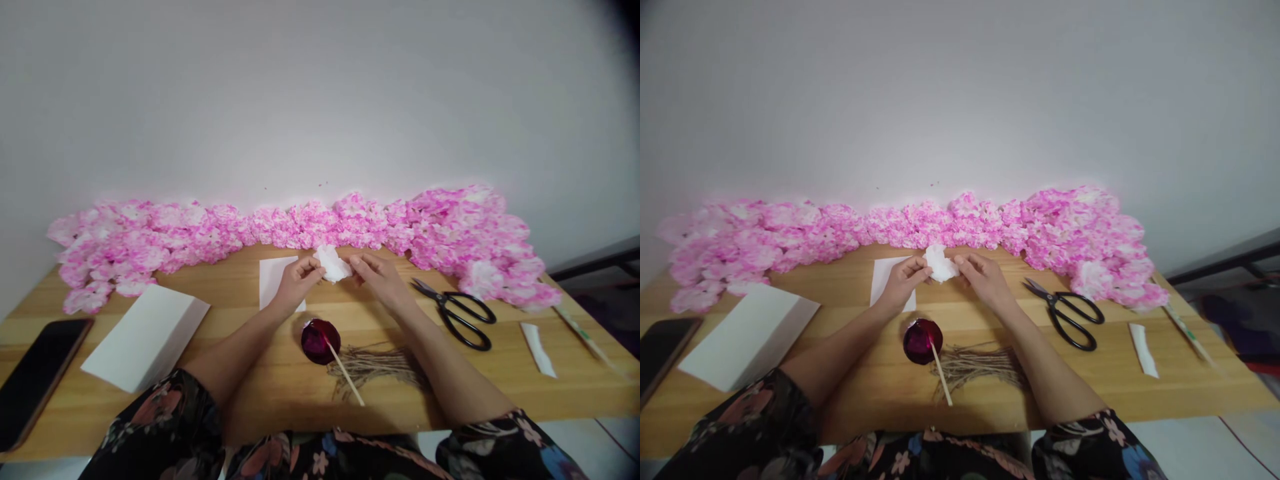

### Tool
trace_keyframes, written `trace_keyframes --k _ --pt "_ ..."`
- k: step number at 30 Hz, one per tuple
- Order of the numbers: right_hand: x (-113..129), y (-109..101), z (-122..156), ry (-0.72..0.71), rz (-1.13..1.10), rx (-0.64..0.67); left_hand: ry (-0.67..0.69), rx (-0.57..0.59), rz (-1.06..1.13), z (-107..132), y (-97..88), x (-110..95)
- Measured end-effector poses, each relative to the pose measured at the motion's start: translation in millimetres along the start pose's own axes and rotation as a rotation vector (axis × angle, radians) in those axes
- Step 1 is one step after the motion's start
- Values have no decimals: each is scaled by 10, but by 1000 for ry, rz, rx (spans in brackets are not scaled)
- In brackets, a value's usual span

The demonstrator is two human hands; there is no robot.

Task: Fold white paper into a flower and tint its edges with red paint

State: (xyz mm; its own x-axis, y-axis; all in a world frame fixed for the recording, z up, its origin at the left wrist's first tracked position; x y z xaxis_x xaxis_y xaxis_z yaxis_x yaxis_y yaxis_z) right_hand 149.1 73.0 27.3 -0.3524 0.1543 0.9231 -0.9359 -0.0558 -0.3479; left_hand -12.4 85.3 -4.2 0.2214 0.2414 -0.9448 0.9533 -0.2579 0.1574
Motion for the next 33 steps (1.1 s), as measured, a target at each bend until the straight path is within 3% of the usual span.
trace_keyframes --k 7,15,23,28,33 --pt "0 12 3 -31 190 -21 7 -5 -33 4 -16 -5" --pt "119 47 77 -96 91 -13 56 69 -173 15 54 -69" --pt "157 131 127 -164 152 -83 73 112 -303 34 89 -41" --pt "38 100 69 -74 30 -70 67 62 -264 23 36 13" --pt "-120 128 -15 49 -142 34 60 50 -214 23 33 18"
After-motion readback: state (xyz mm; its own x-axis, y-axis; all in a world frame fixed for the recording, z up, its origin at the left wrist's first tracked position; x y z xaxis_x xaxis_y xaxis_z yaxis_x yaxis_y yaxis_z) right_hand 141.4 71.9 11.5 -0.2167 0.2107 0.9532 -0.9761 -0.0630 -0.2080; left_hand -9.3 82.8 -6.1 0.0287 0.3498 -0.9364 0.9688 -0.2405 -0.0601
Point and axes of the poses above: each hand's wrist, its own z-axis away from the middle knuckle, its own y-axis out of the palm, x = y × z, the point moved 9 cm from there along -z, towards the middle knuckle, and after that the axes turned 13 degrees about y, right-handed, at the moved point
